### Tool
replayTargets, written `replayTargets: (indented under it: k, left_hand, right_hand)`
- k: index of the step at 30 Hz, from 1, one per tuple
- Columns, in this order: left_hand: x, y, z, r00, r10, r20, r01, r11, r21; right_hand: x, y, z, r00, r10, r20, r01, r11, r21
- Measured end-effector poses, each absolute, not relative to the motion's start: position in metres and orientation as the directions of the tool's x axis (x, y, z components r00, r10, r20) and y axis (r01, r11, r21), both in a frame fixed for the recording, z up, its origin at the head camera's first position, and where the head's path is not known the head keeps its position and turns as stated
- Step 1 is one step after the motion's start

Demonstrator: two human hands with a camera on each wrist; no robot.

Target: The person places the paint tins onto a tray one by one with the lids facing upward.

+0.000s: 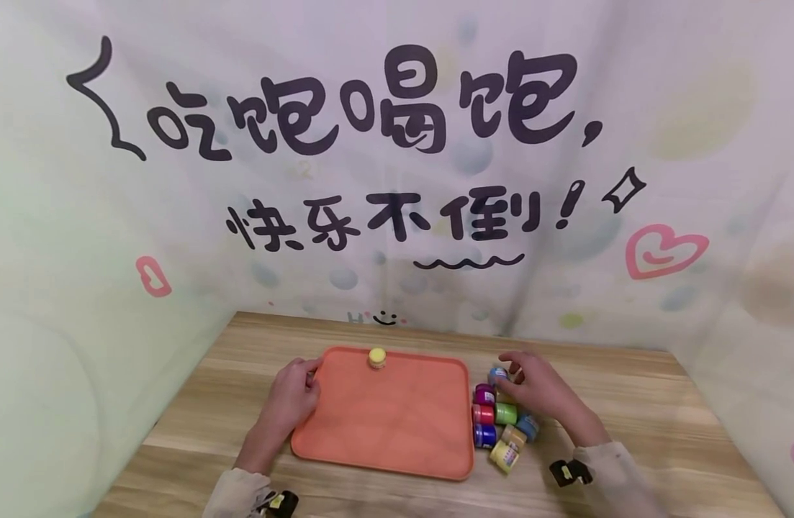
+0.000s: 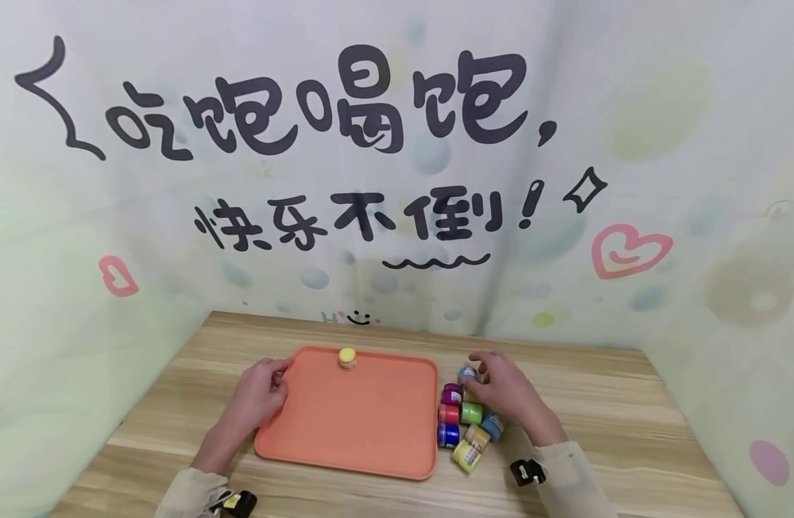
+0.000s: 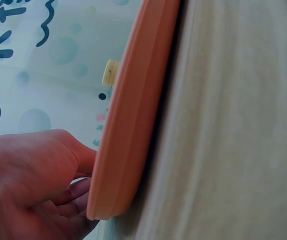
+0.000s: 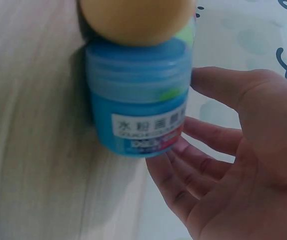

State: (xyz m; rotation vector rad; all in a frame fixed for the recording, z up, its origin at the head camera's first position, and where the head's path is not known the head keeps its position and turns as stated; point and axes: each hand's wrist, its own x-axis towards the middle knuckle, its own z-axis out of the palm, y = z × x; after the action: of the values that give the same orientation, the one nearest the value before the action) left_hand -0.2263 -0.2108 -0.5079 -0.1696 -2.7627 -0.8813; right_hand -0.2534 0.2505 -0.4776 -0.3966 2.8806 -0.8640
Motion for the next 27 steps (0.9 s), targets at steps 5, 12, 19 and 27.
replayTargets:
  k: [5,12,19,27]
  left_hand:
    - [-0.225,-0.211,-0.508,-0.962,0.039,0.272,0.189,0.811,0.553]
    - [-0.223,-0.210,-0.507,-0.960,0.036,0.278,0.190,0.812,0.552]
    - [-0.225,-0.210,-0.507,-0.962,0.041,0.269,0.188,0.814,0.550]
    - [-0.225,-0.211,-0.507,-0.961,0.043,0.273,0.192,0.812,0.551]
  right_hand:
    - [-0.255,0.248,-0.480,-0.962,-0.267,-0.054,-0.191,0.801,-0.567]
    - [-0.254,0.242,-0.482,-0.972,-0.218,-0.089,-0.127,0.805,-0.580]
    - [-0.251,0.240,-0.481,-0.983,-0.125,-0.136,-0.029,0.829,-0.558]
    - [-0.250,0.240,-0.482,-0.982,-0.062,-0.179,0.043,0.847,-0.530]
